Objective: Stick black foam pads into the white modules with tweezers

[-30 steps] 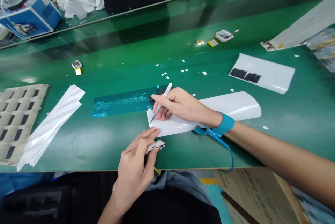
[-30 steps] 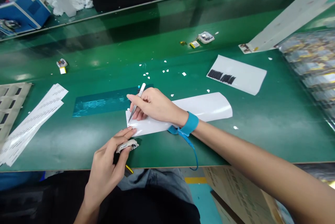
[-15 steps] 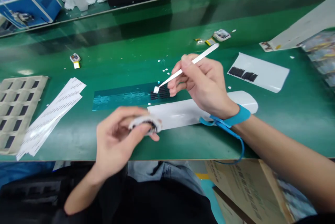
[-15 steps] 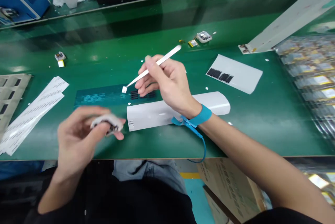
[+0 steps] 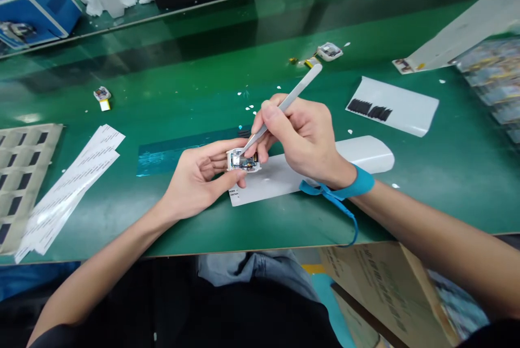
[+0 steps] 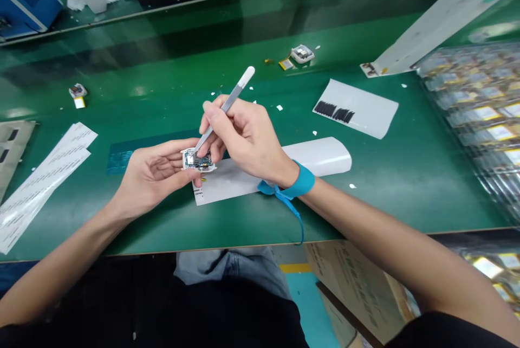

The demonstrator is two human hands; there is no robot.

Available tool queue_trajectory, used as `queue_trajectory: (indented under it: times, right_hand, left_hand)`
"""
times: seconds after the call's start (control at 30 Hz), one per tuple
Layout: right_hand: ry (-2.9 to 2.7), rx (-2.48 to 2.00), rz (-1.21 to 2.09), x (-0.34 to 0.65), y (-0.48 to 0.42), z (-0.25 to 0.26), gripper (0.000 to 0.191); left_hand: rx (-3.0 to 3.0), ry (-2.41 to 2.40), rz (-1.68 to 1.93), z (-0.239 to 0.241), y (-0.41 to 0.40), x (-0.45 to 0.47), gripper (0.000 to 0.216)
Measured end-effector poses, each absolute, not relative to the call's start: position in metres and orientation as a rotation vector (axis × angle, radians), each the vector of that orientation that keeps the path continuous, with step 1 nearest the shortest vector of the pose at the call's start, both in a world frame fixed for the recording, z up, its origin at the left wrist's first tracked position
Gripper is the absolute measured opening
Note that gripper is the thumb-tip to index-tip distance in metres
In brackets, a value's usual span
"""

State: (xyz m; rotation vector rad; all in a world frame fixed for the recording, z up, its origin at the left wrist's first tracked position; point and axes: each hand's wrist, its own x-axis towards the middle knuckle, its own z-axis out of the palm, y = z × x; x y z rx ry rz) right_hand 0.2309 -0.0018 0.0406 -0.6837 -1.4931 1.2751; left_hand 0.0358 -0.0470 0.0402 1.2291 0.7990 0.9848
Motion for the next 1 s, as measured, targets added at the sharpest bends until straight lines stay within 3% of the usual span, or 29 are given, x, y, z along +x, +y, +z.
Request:
queue_trajectory:
  times: [0.37,0.67,0.77,0.9,1.0]
  right_hand:
    - [-1.523,-1.003,1.243,0.232,-0.008,0.046,0.056]
    - [-1.538,-1.006,1.235,0.230,-0.007,0.051,0.061]
    - [-1.555,-1.003,1.221,0.229,-0.008,0.050,0.060]
    - [-1.625,-0.915,1.214,0.228,-0.013,0.049,0.056]
    - [-1.626,-0.854,1.100,0.236,-0.009,0.053,0.047]
  left_hand:
    - [1.304,0.916,0.942,0.042,-0.050,0.036,0.039]
    - [1.313,0.924,0.920,0.045,-0.051,0.036,0.039]
    - [1.326,0.930,0.927,0.043,-0.051,0.037,0.037]
    - [1.348,0.950,0.930,0.037,-0.049,0.038,0.017]
    - [1.366,1.008,0.924,0.038,-0.048,0.036,0.020]
